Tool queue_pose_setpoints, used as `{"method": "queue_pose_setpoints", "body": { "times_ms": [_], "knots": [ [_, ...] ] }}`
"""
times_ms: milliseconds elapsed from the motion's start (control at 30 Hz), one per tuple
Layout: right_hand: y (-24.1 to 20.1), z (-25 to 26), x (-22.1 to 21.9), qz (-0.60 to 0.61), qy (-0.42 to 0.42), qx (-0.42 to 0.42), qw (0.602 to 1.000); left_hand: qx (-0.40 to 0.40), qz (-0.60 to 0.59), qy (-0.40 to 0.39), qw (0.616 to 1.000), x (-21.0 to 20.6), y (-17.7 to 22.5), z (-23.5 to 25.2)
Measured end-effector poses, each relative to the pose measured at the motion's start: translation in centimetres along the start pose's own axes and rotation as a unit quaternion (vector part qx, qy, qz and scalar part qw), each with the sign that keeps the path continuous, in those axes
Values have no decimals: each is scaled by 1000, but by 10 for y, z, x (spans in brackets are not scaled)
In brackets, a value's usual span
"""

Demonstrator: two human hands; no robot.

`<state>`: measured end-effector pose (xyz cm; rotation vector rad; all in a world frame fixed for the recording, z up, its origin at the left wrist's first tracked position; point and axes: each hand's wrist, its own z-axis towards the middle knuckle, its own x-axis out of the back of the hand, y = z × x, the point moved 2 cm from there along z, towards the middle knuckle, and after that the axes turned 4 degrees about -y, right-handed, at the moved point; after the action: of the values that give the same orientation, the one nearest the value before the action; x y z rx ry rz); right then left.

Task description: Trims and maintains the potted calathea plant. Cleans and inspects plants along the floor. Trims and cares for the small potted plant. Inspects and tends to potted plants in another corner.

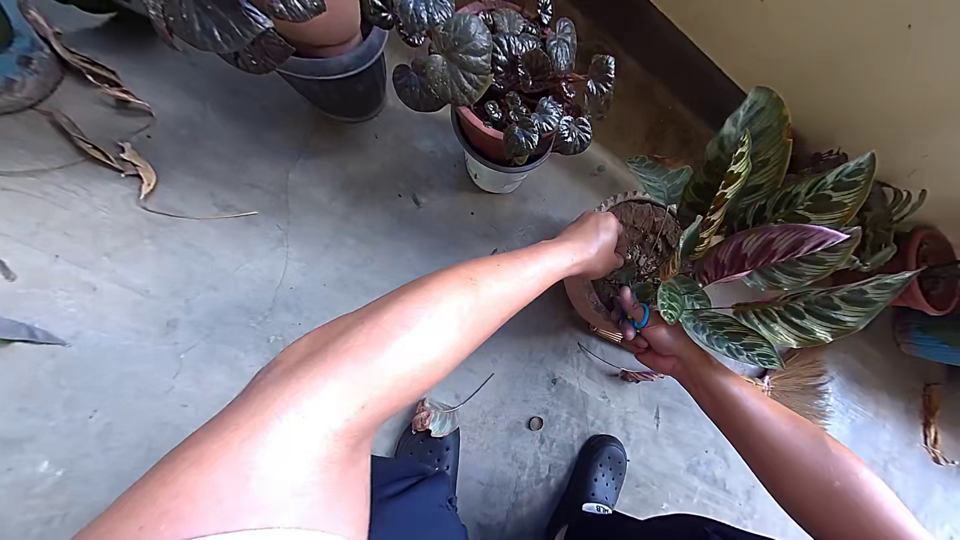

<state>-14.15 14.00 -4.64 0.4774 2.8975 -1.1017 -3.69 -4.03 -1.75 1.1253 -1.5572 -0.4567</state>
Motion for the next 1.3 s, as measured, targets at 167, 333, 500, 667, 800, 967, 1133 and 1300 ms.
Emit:
{"method": "queue_pose_setpoints", "body": {
  "times_ms": [167,333,500,667,800,967,1133,1300],
  "knots": [
    [2,-36,6,-176,-164,-59,969,-25,50,-136,989,19,-10,-32],
    [22,-51,20,-390,-150,-141,898,99,132,-338,927,-3,-23,-68],
    [19,-55,34,-411,-118,-107,898,-10,68,-220,973,-64,1,-60],
    [15,-58,18,-478,-121,-29,869,-29,106,-228,967,-89,43,-57],
    [14,-65,12,-522,-105,-41,846,-151,237,-174,944,-109,44,-60],
    [20,-71,16,-451,-165,-21,877,-341,355,-18,870,-131,31,-67],
    [36,-76,33,-210,-291,-70,931,-414,363,29,834,-131,26,-69],
    [19,-78,46,-291,-184,74,936,-63,199,-185,960,-110,15,-65]
  ]
}}
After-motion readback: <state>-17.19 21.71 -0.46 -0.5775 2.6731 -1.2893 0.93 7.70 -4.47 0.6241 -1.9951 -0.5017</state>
